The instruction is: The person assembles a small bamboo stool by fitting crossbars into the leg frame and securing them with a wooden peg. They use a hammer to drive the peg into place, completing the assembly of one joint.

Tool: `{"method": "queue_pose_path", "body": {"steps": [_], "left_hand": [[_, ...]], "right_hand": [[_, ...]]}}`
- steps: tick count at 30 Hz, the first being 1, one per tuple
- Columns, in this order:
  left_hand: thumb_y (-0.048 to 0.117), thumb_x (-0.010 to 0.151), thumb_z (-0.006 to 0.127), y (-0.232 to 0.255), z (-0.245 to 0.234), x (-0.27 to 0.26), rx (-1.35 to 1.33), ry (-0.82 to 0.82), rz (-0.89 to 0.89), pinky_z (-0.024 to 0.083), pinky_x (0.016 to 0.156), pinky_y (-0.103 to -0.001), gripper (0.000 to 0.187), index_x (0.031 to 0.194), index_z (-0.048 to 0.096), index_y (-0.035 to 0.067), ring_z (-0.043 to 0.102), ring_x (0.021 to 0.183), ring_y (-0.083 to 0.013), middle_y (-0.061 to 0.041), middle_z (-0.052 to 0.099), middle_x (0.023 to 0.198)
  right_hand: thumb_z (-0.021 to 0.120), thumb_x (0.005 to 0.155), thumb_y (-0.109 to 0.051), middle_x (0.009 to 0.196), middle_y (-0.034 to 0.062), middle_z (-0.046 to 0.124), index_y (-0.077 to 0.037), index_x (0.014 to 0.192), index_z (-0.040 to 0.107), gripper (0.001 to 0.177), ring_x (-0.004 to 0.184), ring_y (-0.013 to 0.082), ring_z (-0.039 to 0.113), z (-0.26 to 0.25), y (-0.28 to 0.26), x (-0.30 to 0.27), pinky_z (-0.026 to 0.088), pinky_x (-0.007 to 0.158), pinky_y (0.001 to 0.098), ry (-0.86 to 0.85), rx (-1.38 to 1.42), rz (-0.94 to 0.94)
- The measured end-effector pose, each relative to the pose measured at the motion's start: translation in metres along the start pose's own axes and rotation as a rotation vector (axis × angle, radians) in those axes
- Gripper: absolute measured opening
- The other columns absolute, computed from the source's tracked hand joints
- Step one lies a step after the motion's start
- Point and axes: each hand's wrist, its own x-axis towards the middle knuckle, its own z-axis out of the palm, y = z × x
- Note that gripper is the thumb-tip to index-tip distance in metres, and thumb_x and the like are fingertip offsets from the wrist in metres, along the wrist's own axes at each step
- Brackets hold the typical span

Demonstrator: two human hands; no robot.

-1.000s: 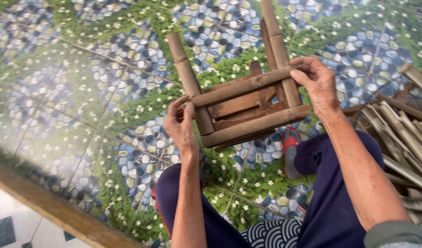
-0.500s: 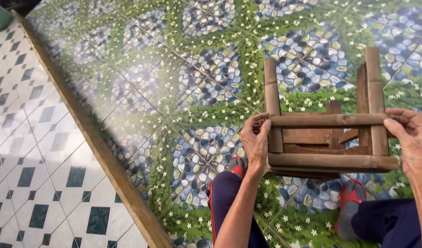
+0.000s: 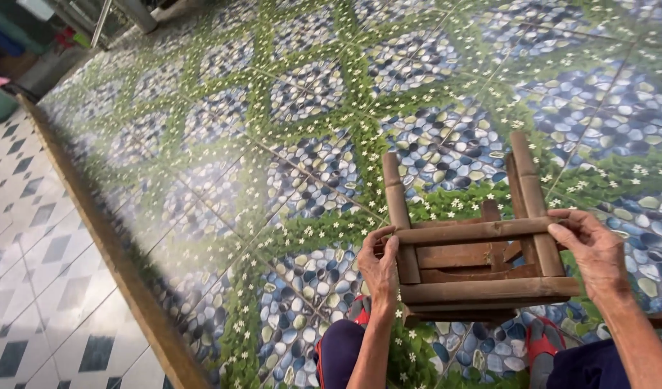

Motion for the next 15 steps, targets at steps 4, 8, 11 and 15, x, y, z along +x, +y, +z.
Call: {"method": "queue_pose_path", "body": {"steps": [4, 8, 11, 15], "left_hand": [[0.020, 0.086, 0.069, -0.001, 0.000, 0.000, 0.031, 0.009, -0.021, 0.055, 0.072, -0.029, 0.030, 0.112, 0.080, 0.006, 0.062, 0.076, -0.0149, -0.005, 0.069, 0.084], [0.022, 0.086, 0.071, -0.010, -0.001, 0.004, 0.040, 0.007, -0.008, 0.056, 0.073, -0.031, 0.032, 0.112, 0.080, 0.007, 0.064, 0.077, -0.0158, -0.006, 0.071, 0.085], [0.019, 0.086, 0.072, -0.023, -0.001, 0.009, 0.032, 0.012, -0.003, 0.055, 0.068, -0.030, 0.028, 0.111, 0.081, 0.009, 0.064, 0.073, -0.0153, -0.006, 0.072, 0.081], [0.016, 0.087, 0.074, -0.035, -0.002, 0.014, -0.008, 0.003, -0.028, 0.056, 0.068, -0.031, 0.026, 0.111, 0.081, 0.010, 0.064, 0.075, -0.0155, -0.006, 0.072, 0.083]], "right_hand": [[0.067, 0.095, 0.002, 0.111, 0.0069, 0.069, -0.007, 0.130, 0.067, 0.037, 0.096, 0.0138, 0.062, -0.001, -0.001, 0.001, 0.053, 0.087, 0.0233, -0.006, 0.094, 0.038], [0.069, 0.094, 0.001, 0.102, 0.0051, 0.069, -0.005, 0.127, 0.070, 0.034, 0.087, 0.0112, 0.061, 0.003, -0.006, 0.000, 0.051, 0.079, 0.0223, 0.011, 0.081, 0.031], [0.069, 0.094, 0.003, 0.099, 0.0057, 0.070, -0.004, 0.126, 0.071, 0.033, 0.085, 0.0116, 0.061, 0.005, -0.014, -0.002, 0.052, 0.078, 0.0235, 0.012, 0.093, 0.026], [0.069, 0.093, 0.002, 0.098, 0.0057, 0.069, -0.004, 0.126, 0.071, 0.033, 0.085, 0.0120, 0.060, 0.006, -0.013, -0.001, 0.051, 0.077, 0.0243, 0.022, 0.096, 0.057]]}}
